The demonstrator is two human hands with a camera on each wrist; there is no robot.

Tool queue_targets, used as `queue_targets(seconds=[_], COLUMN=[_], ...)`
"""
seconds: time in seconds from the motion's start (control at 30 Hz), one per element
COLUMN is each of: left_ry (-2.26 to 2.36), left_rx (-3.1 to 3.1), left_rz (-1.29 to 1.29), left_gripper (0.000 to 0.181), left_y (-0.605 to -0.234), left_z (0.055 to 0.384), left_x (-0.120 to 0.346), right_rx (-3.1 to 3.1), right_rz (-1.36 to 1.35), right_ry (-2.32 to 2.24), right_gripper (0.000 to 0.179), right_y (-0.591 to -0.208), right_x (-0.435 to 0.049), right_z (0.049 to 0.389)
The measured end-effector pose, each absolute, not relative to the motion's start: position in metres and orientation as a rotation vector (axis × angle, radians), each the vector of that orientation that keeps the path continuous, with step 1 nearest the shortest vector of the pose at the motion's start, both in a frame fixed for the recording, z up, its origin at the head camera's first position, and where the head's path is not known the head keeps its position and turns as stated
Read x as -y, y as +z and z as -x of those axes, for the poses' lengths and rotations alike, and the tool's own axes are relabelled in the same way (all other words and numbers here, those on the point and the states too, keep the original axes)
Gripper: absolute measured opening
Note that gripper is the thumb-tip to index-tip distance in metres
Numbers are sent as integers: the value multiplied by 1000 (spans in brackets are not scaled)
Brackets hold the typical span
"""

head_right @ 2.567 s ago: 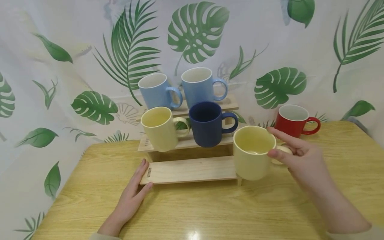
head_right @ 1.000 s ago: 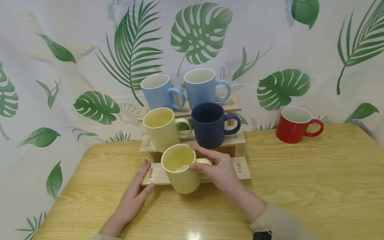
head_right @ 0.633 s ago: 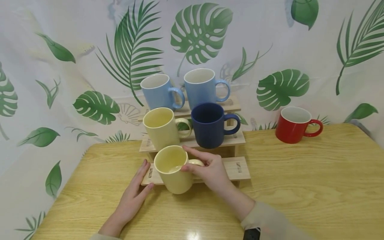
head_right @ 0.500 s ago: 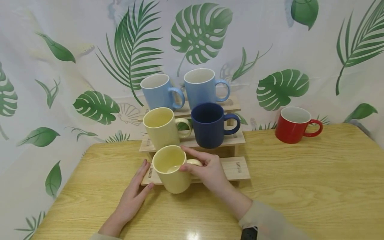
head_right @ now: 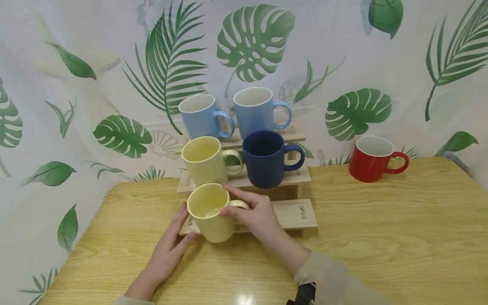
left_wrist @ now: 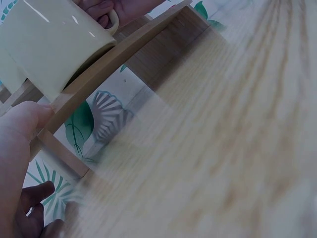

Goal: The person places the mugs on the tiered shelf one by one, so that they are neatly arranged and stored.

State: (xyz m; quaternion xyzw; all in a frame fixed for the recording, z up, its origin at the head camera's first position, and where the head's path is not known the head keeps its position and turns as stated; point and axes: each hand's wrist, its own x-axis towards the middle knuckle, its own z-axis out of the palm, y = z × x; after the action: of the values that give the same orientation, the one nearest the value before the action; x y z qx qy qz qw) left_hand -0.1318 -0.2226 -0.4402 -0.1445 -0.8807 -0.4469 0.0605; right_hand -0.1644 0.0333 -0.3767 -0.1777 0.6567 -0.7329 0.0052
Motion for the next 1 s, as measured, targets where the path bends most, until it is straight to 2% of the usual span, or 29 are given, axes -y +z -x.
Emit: queue_targets(seconds=[1.0], left_ry=[-1356], left_rx=[2668], left_rz=[444], left_gripper=[67], left_y=[-441], left_z=[132], left_x=[223], right_rx=[-2134], right_rz=[637], right_ry=[-2176], right_gripper=[59], right_y=[-380], right_x=[-35], right_z=[162])
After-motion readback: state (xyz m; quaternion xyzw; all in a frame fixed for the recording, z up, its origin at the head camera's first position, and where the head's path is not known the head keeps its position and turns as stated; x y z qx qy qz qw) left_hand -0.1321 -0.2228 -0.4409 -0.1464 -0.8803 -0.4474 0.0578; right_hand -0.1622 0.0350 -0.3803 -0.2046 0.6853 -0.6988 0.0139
